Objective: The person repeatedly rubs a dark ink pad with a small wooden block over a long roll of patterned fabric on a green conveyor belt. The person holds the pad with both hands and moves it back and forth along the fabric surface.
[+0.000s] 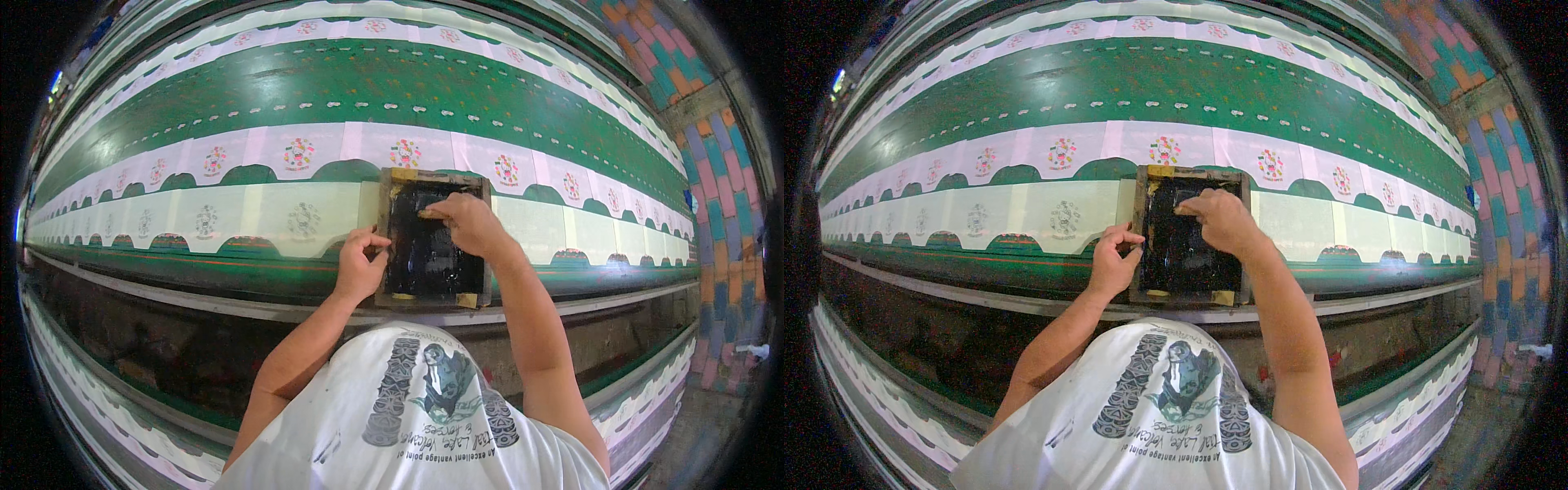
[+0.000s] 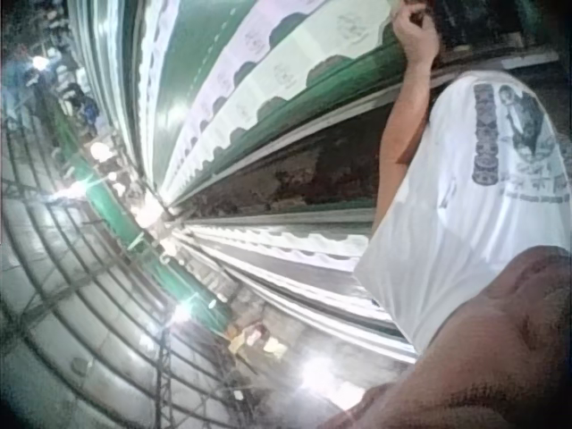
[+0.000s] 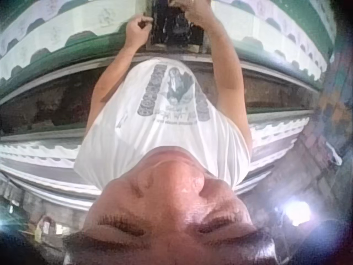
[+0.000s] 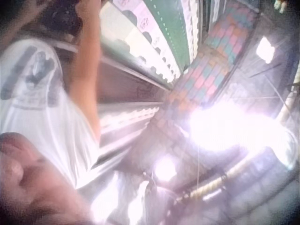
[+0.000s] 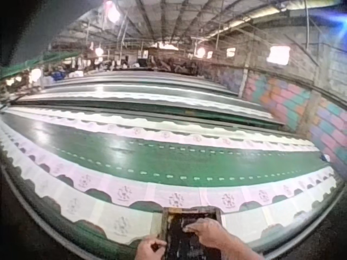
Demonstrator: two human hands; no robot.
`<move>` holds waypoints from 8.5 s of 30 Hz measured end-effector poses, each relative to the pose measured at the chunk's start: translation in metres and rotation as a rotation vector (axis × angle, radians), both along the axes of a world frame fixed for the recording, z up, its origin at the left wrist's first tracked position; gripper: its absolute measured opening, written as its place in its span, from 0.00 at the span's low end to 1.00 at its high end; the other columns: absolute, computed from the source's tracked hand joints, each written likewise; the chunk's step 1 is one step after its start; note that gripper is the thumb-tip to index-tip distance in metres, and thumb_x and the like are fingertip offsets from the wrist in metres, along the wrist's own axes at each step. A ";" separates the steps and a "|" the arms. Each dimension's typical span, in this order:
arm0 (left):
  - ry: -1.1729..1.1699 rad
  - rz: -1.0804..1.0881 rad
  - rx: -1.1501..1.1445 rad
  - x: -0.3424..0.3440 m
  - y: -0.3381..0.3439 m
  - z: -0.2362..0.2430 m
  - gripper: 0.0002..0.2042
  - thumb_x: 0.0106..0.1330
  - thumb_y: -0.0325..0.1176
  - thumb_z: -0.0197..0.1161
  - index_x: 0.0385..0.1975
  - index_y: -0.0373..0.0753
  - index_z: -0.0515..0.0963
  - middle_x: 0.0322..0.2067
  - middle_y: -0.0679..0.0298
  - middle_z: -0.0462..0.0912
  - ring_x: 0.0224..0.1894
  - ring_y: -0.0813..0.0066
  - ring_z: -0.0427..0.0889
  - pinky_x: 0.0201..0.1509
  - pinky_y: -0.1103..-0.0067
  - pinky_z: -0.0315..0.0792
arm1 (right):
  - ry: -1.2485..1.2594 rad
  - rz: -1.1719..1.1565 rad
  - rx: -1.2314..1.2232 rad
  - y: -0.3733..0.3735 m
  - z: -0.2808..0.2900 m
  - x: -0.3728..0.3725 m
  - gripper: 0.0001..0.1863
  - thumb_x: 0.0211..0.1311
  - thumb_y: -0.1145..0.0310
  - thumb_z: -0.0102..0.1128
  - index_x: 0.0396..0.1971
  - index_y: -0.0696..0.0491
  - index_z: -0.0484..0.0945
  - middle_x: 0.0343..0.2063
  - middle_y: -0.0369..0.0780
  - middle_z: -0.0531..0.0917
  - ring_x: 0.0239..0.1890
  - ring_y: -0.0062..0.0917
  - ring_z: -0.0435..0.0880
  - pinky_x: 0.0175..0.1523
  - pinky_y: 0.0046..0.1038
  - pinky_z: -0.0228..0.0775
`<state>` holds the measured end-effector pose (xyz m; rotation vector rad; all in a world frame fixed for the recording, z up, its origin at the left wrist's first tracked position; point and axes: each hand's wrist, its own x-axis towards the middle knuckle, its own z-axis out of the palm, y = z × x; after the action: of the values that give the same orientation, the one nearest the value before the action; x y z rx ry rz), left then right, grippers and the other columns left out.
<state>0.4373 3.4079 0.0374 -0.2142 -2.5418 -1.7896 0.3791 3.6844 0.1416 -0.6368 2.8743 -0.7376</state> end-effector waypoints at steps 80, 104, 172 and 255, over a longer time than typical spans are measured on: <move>0.008 0.156 0.150 0.066 0.314 -0.019 0.10 0.55 0.17 0.71 0.35 0.38 0.88 0.71 0.37 0.79 0.76 0.44 0.76 0.81 0.61 0.67 | -0.020 -0.053 0.097 0.301 0.022 0.062 0.20 0.63 0.83 0.58 0.51 0.54 0.89 0.49 0.49 0.90 0.56 0.51 0.89 0.62 0.49 0.82; 0.085 0.109 0.097 0.065 0.314 -0.017 0.11 0.54 0.15 0.68 0.34 0.38 0.86 0.70 0.40 0.80 0.73 0.40 0.76 0.80 0.59 0.65 | 0.093 -0.099 0.134 0.259 0.009 0.170 0.27 0.55 0.82 0.66 0.56 0.52 0.91 0.48 0.43 0.90 0.52 0.44 0.89 0.63 0.45 0.81; -0.069 0.022 0.076 0.079 0.575 0.004 0.15 0.64 0.17 0.74 0.49 0.38 0.90 0.69 0.44 0.82 0.58 0.62 0.90 0.64 0.71 0.81 | 0.043 -0.058 0.038 0.575 0.002 0.050 0.24 0.59 0.84 0.60 0.54 0.53 0.91 0.50 0.53 0.90 0.55 0.54 0.88 0.62 0.51 0.80; -0.113 0.050 0.234 0.127 0.878 -0.001 0.18 0.66 0.15 0.69 0.55 0.37 0.89 0.72 0.45 0.79 0.69 0.57 0.85 0.70 0.70 0.80 | 0.082 -0.021 0.054 0.881 0.001 0.087 0.22 0.61 0.83 0.63 0.55 0.56 0.88 0.46 0.50 0.89 0.53 0.51 0.88 0.58 0.48 0.81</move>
<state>0.5642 4.2857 0.0364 -0.0446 -2.3532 -2.1137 0.4665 4.5655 0.1429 -0.6453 2.9681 -0.6492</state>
